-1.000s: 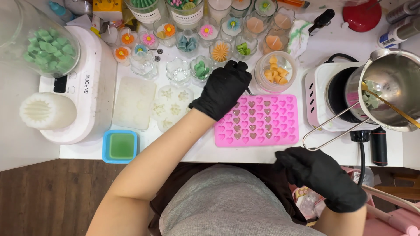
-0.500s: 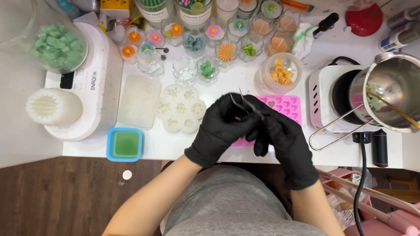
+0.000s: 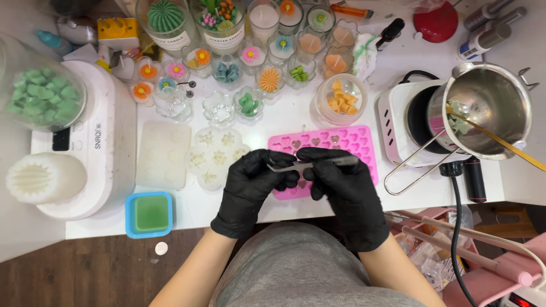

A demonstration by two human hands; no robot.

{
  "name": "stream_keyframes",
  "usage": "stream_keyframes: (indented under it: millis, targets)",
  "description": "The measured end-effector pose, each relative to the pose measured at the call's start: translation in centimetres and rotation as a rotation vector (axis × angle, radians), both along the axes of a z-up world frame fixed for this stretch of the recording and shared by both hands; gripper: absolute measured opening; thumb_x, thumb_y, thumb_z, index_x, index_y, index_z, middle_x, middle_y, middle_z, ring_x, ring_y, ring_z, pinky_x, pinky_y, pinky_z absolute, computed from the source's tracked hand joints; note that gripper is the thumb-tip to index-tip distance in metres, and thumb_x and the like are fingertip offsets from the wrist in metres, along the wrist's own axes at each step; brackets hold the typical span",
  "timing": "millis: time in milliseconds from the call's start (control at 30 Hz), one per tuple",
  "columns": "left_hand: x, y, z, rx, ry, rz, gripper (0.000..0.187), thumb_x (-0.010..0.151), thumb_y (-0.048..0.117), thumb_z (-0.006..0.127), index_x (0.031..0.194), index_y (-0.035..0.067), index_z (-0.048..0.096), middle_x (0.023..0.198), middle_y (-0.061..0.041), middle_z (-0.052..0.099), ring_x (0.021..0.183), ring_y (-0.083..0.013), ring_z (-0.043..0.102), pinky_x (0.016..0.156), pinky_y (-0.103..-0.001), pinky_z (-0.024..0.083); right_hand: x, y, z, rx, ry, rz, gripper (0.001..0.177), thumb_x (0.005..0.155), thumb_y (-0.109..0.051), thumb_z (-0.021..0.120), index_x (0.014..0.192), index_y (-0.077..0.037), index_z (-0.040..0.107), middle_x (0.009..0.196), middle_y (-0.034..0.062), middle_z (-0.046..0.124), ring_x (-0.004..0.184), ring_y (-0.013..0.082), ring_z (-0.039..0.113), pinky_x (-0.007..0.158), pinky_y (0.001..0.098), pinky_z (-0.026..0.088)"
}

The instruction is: Pour melted wax into a heart-shaped mold and then use tweezers to place decorative elements into the molded wax hearts.

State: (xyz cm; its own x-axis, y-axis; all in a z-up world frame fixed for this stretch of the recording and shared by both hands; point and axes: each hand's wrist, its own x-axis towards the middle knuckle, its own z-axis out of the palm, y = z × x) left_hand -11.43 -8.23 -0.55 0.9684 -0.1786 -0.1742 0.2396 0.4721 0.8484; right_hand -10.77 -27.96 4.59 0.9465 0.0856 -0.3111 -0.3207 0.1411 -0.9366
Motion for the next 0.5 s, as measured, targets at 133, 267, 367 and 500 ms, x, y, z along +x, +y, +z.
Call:
stream_keyframes:
  millis: [133,267,367,500]
  targets:
    - [-0.6,-1.1,-1.5,-0.047,0.008,-0.037,0.023,0.095,0.004,0.069,0.117,-0.001,0.071,0.095,-0.008,0.076,0.084,-0.015,0.07,0.074,-0.029,0.056,-0.2,-0.5,-0.5,0.197,0.024,0.024,0.033,0.102,-0.012,0.063,0.128,0.005,0.073,0.091,0.0111,0.074,0.076,0.0158,0.066,0.069,0.0283,0.053]
    - [-0.8,-1.0,1.3,0.46,-0.193,0.13,0.029,0.091,0.006,0.075,0.119,0.007,0.073,0.102,-0.006,0.076,0.087,-0.0167,0.068,0.078,-0.03,0.056,0.1,-1.2,-1.6,-0.032,-0.115,0.038,0.03,0.099,-0.004,0.063,0.127,0.005,0.073,0.1,0.0138,0.077,0.082,0.0176,0.07,0.078,0.0297,0.057]
    - [-0.7,0.5,1.9,1.009,-0.585,0.325,0.034,0.091,0.005,0.076,0.123,0.013,0.071,0.116,-0.006,0.072,0.105,-0.0239,0.066,0.091,-0.037,0.055,0.7,-1.3,-1.5,-0.138,-0.151,-0.123,0.032,0.092,0.003,0.064,0.123,0.001,0.068,0.115,0.0073,0.076,0.091,0.0167,0.074,0.083,0.0292,0.061]
    - [-1.7,1.8,-0.1,1.285,-0.727,0.377,0.033,0.092,0.006,0.074,0.123,0.015,0.071,0.128,-0.007,0.066,0.126,-0.0298,0.062,0.109,-0.05,0.048,0.9,-2.1,-2.9,-0.211,-0.266,-0.152,0.03,0.089,0.009,0.065,0.118,0.001,0.069,0.119,0.0097,0.075,0.104,0.0175,0.075,0.091,0.0307,0.064]
